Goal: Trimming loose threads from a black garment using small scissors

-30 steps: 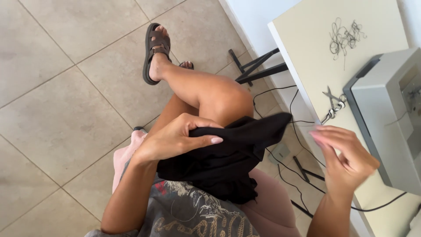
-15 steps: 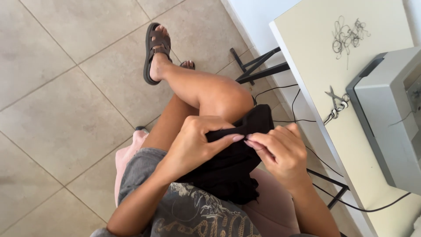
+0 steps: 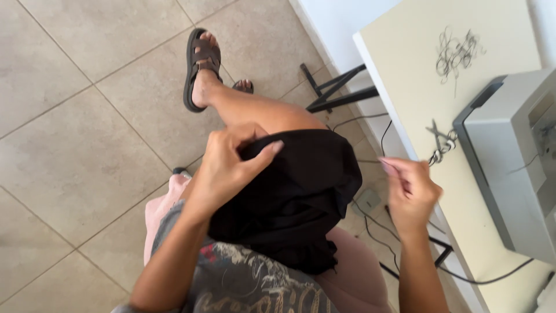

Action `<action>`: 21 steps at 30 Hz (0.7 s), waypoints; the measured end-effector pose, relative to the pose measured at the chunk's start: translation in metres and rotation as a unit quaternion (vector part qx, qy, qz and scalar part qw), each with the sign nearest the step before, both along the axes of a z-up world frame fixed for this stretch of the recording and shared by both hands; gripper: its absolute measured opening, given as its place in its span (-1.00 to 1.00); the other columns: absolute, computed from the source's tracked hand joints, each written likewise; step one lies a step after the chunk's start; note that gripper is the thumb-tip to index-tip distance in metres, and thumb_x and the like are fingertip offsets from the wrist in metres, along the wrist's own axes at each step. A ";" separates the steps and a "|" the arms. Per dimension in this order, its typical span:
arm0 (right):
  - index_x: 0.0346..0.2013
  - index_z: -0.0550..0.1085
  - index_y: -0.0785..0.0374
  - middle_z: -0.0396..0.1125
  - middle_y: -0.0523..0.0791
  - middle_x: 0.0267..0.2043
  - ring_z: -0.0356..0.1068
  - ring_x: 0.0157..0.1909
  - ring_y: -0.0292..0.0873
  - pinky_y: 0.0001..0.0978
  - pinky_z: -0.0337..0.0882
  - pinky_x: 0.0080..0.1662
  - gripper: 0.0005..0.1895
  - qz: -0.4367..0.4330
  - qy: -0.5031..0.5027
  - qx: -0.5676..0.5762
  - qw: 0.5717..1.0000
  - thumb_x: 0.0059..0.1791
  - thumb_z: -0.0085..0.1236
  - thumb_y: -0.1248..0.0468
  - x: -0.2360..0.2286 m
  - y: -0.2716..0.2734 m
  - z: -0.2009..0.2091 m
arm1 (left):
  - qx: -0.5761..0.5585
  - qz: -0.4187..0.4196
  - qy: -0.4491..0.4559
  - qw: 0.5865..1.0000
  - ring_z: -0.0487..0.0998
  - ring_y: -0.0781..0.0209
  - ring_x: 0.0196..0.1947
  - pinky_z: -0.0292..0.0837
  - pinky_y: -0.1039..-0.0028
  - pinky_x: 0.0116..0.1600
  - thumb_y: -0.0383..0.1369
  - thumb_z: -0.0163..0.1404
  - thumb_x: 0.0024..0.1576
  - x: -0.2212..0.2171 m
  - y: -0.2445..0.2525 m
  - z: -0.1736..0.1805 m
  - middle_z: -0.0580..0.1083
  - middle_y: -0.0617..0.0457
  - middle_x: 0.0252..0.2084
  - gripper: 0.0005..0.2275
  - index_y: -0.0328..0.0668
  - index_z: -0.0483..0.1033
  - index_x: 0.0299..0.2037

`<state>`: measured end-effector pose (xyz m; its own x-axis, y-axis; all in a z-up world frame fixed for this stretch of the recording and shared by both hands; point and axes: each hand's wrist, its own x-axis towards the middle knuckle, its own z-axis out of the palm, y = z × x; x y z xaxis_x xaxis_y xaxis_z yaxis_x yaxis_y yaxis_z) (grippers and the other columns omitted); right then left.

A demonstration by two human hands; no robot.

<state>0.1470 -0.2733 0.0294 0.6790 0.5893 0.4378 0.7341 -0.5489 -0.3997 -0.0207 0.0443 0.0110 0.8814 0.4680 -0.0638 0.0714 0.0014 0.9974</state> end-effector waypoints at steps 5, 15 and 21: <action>-0.11 0.59 0.50 0.43 0.04 -0.23 0.16 -0.39 -0.12 -0.23 0.10 -0.27 -0.75 0.020 -0.140 -0.007 0.990 0.41 0.20 0.38 0.075 -0.021 0.043 | -0.033 -0.089 -0.046 0.994 0.51 0.54 -0.32 0.41 0.58 -0.21 -0.27 0.12 0.33 -0.001 -0.007 0.023 0.59 0.26 -0.34 -0.81 -0.15 0.64 -0.29; -0.03 0.69 -0.07 0.65 -0.34 0.07 0.40 -0.04 -0.55 -0.65 0.25 -0.03 -0.93 -0.121 0.243 0.113 0.956 0.20 0.39 0.13 0.302 0.033 0.062 | -0.003 -0.157 0.052 0.986 0.60 0.48 -0.31 0.46 0.51 -0.14 -0.17 0.07 0.29 0.001 -0.020 0.031 0.70 0.26 -0.32 -0.76 -0.11 0.71 -0.27; 0.22 0.71 0.19 0.41 -0.03 0.23 0.39 0.17 -0.10 -0.29 0.44 0.22 -0.69 0.024 0.044 -0.127 0.991 0.22 0.34 0.52 0.306 0.023 0.063 | 0.014 -0.167 0.063 0.984 0.46 0.46 -0.42 0.37 0.46 -0.22 -0.16 0.05 0.32 0.006 -0.014 0.027 0.60 0.28 -0.44 -0.74 -0.08 0.64 -0.34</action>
